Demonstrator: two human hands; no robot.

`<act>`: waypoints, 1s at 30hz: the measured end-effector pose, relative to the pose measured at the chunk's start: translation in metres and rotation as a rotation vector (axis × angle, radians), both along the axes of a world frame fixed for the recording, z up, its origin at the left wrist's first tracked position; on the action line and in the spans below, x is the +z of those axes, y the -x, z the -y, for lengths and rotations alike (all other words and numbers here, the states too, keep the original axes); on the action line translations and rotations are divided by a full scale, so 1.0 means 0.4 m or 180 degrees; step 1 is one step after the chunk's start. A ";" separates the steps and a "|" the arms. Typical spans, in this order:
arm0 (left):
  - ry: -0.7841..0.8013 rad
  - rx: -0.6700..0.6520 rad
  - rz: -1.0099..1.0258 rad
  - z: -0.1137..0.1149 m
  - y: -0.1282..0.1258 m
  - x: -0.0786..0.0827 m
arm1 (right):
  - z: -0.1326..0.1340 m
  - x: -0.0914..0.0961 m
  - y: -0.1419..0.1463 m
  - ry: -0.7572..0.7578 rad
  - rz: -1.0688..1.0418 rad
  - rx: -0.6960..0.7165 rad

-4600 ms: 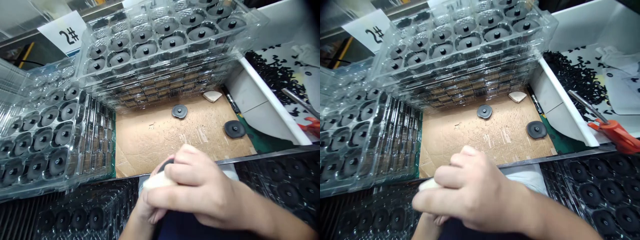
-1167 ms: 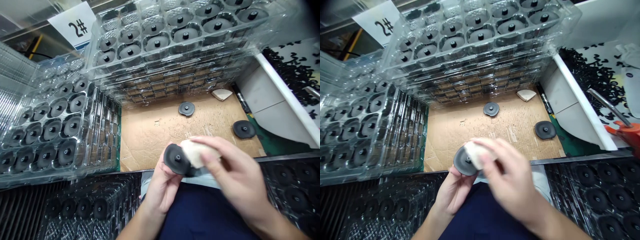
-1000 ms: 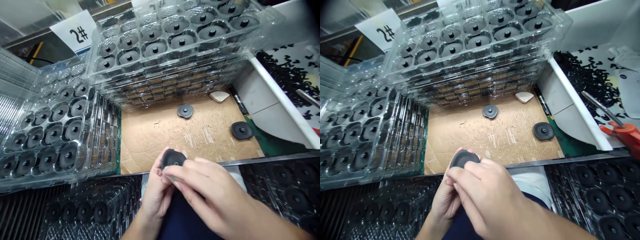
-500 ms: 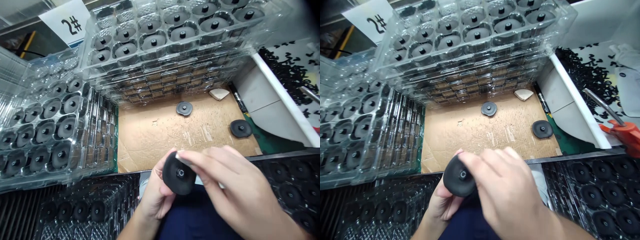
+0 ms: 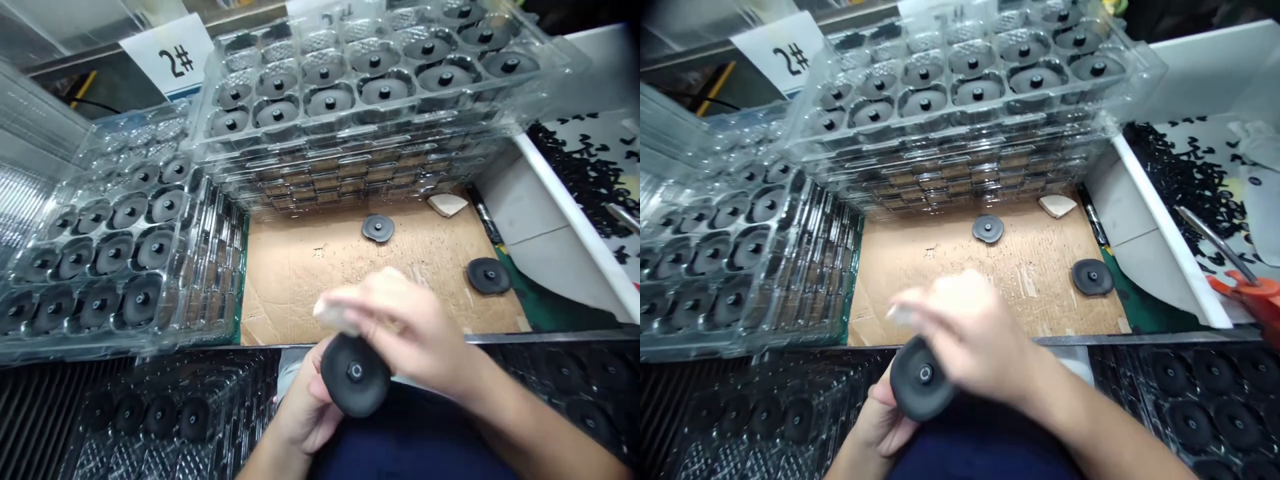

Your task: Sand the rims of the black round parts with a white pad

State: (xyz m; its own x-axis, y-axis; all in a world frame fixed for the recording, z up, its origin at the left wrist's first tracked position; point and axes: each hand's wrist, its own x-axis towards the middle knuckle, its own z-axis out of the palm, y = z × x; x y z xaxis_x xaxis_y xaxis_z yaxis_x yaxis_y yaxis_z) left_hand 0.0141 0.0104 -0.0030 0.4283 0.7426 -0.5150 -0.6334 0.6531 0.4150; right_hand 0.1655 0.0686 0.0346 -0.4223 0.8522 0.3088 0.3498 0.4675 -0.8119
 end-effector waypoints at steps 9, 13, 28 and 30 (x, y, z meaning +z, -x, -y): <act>-0.0078 0.0365 0.1038 0.024 0.044 0.008 | -0.029 -0.275 0.033 0.0677 0.0222 -0.0902; -0.0064 0.0377 0.1182 0.026 0.071 0.006 | 0.040 -0.251 0.048 0.0614 0.0176 -0.1111; -0.2762 0.0792 -0.2986 0.078 0.155 -0.019 | 0.133 -0.169 0.084 0.0431 0.0440 -0.0608; -0.2709 0.0802 -0.3070 0.090 0.166 -0.020 | 0.140 -0.160 0.088 0.0229 0.0448 -0.0435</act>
